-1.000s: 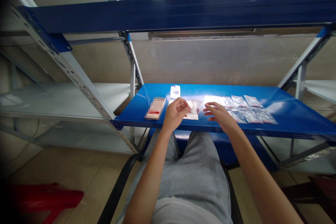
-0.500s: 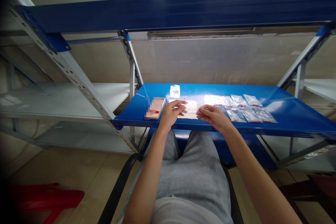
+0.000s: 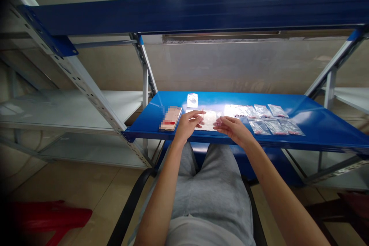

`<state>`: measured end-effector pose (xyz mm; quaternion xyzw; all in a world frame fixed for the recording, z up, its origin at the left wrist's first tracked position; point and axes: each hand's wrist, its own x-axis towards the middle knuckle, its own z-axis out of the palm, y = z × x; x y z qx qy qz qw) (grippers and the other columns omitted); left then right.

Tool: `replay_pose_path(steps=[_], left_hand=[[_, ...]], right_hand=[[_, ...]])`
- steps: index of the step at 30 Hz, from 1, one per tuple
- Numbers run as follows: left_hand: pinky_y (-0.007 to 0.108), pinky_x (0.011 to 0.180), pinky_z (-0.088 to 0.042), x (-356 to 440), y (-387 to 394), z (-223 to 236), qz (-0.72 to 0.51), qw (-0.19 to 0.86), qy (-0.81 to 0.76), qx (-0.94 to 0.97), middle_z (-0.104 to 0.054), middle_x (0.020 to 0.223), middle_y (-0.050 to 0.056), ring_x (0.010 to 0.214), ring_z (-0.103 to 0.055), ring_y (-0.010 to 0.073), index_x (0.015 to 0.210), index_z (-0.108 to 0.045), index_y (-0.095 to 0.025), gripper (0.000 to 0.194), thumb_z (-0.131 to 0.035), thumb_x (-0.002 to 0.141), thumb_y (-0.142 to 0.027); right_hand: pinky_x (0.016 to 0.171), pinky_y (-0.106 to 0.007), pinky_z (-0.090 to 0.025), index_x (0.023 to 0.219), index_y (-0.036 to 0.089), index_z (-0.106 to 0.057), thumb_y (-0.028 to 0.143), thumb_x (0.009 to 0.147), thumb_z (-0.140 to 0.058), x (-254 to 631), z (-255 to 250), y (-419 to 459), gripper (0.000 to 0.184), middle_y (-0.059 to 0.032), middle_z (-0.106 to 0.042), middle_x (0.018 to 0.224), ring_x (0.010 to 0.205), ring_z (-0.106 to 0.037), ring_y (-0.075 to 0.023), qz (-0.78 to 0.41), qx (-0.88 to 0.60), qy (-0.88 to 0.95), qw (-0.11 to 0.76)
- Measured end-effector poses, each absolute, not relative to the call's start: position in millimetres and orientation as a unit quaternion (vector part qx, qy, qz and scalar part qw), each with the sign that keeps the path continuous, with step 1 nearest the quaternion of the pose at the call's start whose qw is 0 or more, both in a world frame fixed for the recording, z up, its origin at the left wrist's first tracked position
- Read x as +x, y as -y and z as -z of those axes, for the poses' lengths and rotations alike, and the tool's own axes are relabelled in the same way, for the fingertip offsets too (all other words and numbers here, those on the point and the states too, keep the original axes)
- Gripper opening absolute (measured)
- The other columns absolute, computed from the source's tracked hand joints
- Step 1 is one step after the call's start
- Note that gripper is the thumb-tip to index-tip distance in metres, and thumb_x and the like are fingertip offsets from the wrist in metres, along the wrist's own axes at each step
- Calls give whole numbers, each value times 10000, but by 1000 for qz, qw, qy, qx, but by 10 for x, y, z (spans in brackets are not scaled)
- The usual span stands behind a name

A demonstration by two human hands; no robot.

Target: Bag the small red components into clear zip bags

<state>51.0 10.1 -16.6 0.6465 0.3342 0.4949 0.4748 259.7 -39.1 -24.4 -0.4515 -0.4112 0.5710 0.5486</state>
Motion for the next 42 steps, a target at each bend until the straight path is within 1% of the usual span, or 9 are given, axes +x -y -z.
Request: replay_pose_path(steps=[4, 10, 15, 18, 22, 27, 32, 36, 42], left_hand=[[204, 600, -599, 540, -105, 192, -494, 480, -334, 643, -754, 973, 75, 713, -743, 136, 1084, -765, -154, 233, -606, 914, -150], [246, 656, -615, 444, -208, 208, -466, 478, -348, 659, -742, 931, 65, 776, -758, 171, 1103, -736, -157, 236, -638, 888, -146], [295, 801, -602, 167, -616, -16, -369, 315, -411, 772, -759, 1126, 63, 970, -735, 212, 1044, -746, -190, 217, -734, 828, -171], [330, 855, -593, 189, -860, -96, -319, 249, -418, 813, -723, 1251, 93, 1061, -710, 241, 1224, -696, -181, 416, -773, 817, -218], [421, 1104, -468, 468, -1012, 64, -247, 163, -409, 863, -586, 1461, 162, 1357, -542, 330, 1428, -561, -171, 799, -885, 717, -335], [444, 1017, -498, 717, -1045, 383, -240, 104, -407, 875, -636, 1346, 204, 1271, -590, 352, 1588, -302, -134, 1069, -873, 729, -415], [451, 1015, -485, 773, -1065, 506, -239, 64, -443, 862, -631, 1342, 208, 1269, -575, 380, 1545, -373, -120, 987, -841, 756, -483], [434, 1004, -491, 782, -1083, 546, -253, 70, -463, 847, -666, 1296, 190, 1246, -585, 374, 1485, -459, -117, 882, -825, 774, -488], [400, 994, -501, 766, -1071, 553, -280, 124, -460, 833, -679, 1291, 186, 1253, -595, 354, 1485, -466, -108, 880, -831, 768, -466]], right_hand=[[762, -221, -613, 759, 181, -722, 403, 579, -978, 2543, 275, 388, 384, -42, -769, 855, 785, -742, -154, -555, -444, 419, 565], [821, -287, -637, 756, 178, -722, 446, 535, -988, 2660, 237, 310, 437, -46, -763, 812, 782, -757, -186, -507, -469, 436, 577], [724, -289, -660, 749, 143, -731, 441, 521, -1000, 2902, -58, -80, 462, -119, -775, 777, 773, -780, -248, -463, -541, 506, 487], [665, -292, -667, 688, 118, -708, 307, 538, -1009, 2879, -239, -437, 385, -135, -751, 677, 687, -775, -255, -435, -601, 531, 408], [605, -295, -668, 643, 124, -672, 189, 577, -981, 2646, -421, -786, 323, -119, -733, 625, 646, -774, -271, -368, -676, 560, 308], [600, -260, -653, 660, 124, -669, 122, 635, -936, 2360, -554, -909, 268, -96, -722, 595, 639, -773, -245, -261, -736, 596, 186], [645, -232, -635, 689, 119, -669, 121, 710, -885, 2229, -567, -927, 216, -80, -722, 594, 679, -777, -219, -233, -735, 626, 116], [681, -284, -637, 665, 119, -662, 124, 694, -894, 2173, -545, -970, 235, -83, -707, 569, 663, -772, -243, -200, -722, 655, 93], [573, -285, -612, 697, 138, -687, 146, 705, -874, 2148, -518, -1057, 187, -60, -661, 493, 646, -765, -268, -186, -707, 677, 88]])
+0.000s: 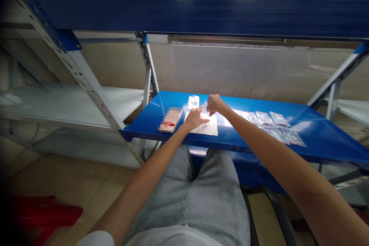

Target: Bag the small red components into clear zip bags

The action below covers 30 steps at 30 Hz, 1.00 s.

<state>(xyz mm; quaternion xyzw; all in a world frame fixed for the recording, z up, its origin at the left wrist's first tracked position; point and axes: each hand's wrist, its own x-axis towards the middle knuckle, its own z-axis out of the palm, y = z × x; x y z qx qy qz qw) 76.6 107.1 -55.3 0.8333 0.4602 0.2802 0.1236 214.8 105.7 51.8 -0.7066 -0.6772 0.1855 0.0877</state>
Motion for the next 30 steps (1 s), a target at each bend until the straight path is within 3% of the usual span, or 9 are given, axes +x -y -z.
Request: replay_pose_path(steps=[9, 13, 17, 25, 30], left_hand=[[385, 994, -521, 743, -1079, 593, -296, 161, -463, 820, -675, 1317, 177, 1199, -644, 309, 1504, -451, -114, 900, -831, 764, -459], [383, 964, -534, 737, -1089, 602, -303, 162, -466, 815, -700, 1256, 169, 1189, -653, 313, 1471, -486, -138, 850, -834, 765, -459], [387, 941, -542, 730, -1073, 574, -306, 159, -466, 815, -721, 1191, 155, 1174, -659, 318, 1437, -518, -154, 807, -832, 764, -470], [377, 919, -545, 734, -1084, 593, -312, 171, -461, 813, -738, 1122, 151, 1111, -681, 293, 1465, -485, -121, 852, -836, 761, -448], [386, 949, -535, 747, -1124, 641, -308, 155, -467, 814, -721, 1188, 166, 1151, -663, 304, 1467, -483, -110, 868, -839, 754, -455]], right_hand=[[614, -303, -638, 654, 132, -647, 142, 669, -919, 2108, -541, -1031, 273, -111, -706, 598, 655, -776, -280, -245, -711, 647, 127], [546, -277, -628, 653, 142, -652, 192, 695, -914, 2134, -563, -1009, 270, -112, -722, 612, 622, -768, -260, -257, -703, 649, 137], [478, -287, -611, 667, 135, -663, 275, 637, -959, 2176, -570, -988, 328, -114, -704, 560, 545, -744, -267, -269, -697, 645, 158], [517, -258, -579, 636, 137, -658, 184, 760, -863, 2258, -561, -927, 244, -99, -722, 584, 593, -752, -232, -201, -684, 683, 160], [571, -245, -562, 678, 129, -675, 171, 791, -832, 2279, -499, -937, 198, -87, -731, 607, 578, -743, -204, -173, -658, 712, 175]])
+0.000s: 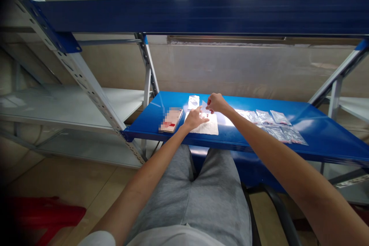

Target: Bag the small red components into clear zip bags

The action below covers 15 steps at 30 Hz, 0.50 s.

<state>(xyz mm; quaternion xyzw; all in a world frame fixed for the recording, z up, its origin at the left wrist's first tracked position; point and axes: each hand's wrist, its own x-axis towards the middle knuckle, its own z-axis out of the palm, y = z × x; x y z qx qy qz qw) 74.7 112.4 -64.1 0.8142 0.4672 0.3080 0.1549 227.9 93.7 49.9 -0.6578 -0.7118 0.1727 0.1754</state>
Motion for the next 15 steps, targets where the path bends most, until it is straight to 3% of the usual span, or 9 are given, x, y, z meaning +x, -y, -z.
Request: replay_pose_path(steps=[3, 8, 15], left_hand=[[380, 936, -541, 740, -1127, 652, -309, 153, -469, 813, -715, 1200, 165, 1153, -663, 304, 1461, -486, -112, 852, -823, 766, -473], [391, 947, -539, 725, -1108, 647, -308, 147, -471, 813, -711, 1203, 182, 1231, -621, 334, 1447, -498, -99, 825, -802, 789, -492], [397, 956, -536, 728, -1083, 629, -307, 151, -469, 814, -716, 1202, 163, 1209, -631, 324, 1473, -480, -117, 841, -800, 791, -493]], right_hand=[[545, -234, -515, 786, 121, -706, 239, 826, -809, 2284, -459, -935, 161, -82, -735, 626, 562, -722, -185, -139, -657, 719, 180], [524, -228, -450, 935, 127, -709, 401, 799, -822, 2313, -340, -890, 326, -63, -725, 612, 580, -695, -183, -150, -657, 718, 175], [547, -217, -482, 733, 147, -686, 155, 735, -808, 2323, -72, -860, 123, -73, -760, 719, 660, -723, -191, -176, -655, 701, 221]])
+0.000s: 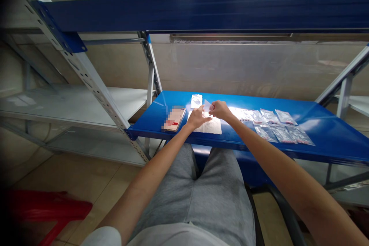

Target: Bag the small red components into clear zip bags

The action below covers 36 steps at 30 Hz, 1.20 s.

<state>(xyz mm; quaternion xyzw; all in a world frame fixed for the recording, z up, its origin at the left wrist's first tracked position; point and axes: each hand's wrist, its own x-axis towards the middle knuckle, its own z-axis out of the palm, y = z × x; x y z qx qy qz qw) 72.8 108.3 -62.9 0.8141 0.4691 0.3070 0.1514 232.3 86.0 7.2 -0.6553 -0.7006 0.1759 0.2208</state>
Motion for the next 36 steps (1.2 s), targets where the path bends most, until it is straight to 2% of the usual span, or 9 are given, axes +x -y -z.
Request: replay_pose_path(steps=[5, 8, 13, 16, 18, 21, 24, 29, 36], left_hand=[[405, 978, -526, 724, -1067, 608, -304, 146, -470, 816, -700, 1231, 203, 1209, -628, 328, 1466, -479, -70, 840, -799, 802, -470], [402, 972, -529, 726, -1059, 601, -303, 145, -475, 813, -704, 1225, 198, 1216, -626, 329, 1460, -489, -85, 829, -804, 797, -471], [397, 955, -532, 735, -1067, 618, -307, 137, -469, 816, -715, 1199, 189, 1183, -644, 326, 1441, -506, -91, 804, -797, 801, -480], [388, 950, -529, 739, -1073, 632, -309, 137, -470, 815, -718, 1185, 190, 1175, -646, 325, 1436, -508, -83, 806, -799, 799, -482], [382, 945, -531, 742, -1074, 640, -308, 137, -471, 815, -719, 1181, 184, 1174, -647, 321, 1435, -506, -84, 811, -798, 797, -491], [374, 948, -534, 749, -1077, 653, -305, 126, -474, 816, -720, 1176, 173, 1174, -650, 312, 1428, -509, -92, 813, -801, 793, -506], [377, 944, -540, 752, -1088, 664, -304, 117, -478, 816, -716, 1185, 186, 1174, -651, 311, 1432, -502, -79, 814, -797, 802, -501], [389, 915, -559, 738, -1112, 676, -309, 119, -479, 813, -720, 1178, 195, 1162, -661, 319, 1435, -505, -80, 807, -808, 800, -475], [379, 895, -562, 726, -1120, 686, -321, 124, -479, 808, -719, 1161, 208, 1144, -669, 319, 1429, -508, -75, 818, -801, 800, -507]], right_hand=[[586, -227, -465, 787, 147, -727, 69, 758, -720, 2309, 21, -885, 84, -73, -768, 766, 710, -712, -187, -132, -648, 710, 240], [583, -229, -421, 770, 155, -718, 123, 793, -704, 2295, 34, -879, 41, -64, -760, 779, 735, -688, -183, -103, -656, 712, 227], [560, -235, -376, 735, 160, -678, 219, 831, -693, 2296, 67, -859, 113, -66, -750, 805, 730, -653, -176, -97, -669, 704, 217], [575, -234, -388, 737, 157, -671, 112, 799, -639, 2305, 94, -857, 83, -66, -749, 802, 746, -659, -175, -106, -665, 701, 233], [599, -237, -415, 759, 155, -681, 41, 749, -597, 2305, 108, -860, 142, -61, -749, 789, 745, -669, -178, -118, -658, 701, 249], [632, -257, -450, 784, 152, -699, 21, 706, -586, 2293, 121, -867, 190, -61, -751, 791, 728, -675, -189, -118, -652, 702, 261], [657, -271, -461, 821, 141, -706, 29, 724, -603, 2278, 132, -870, 180, -81, -754, 829, 753, -677, -199, -99, -652, 703, 267], [633, -274, -467, 984, 132, -696, 114, 787, -647, 2275, 145, -844, 204, -64, -736, 785, 658, -655, -178, -129, -657, 691, 273], [555, -252, -478, 1039, 162, -634, 303, 826, -750, 2323, 197, -810, 281, -59, -742, 805, 637, -659, -168, -201, -662, 659, 296]])
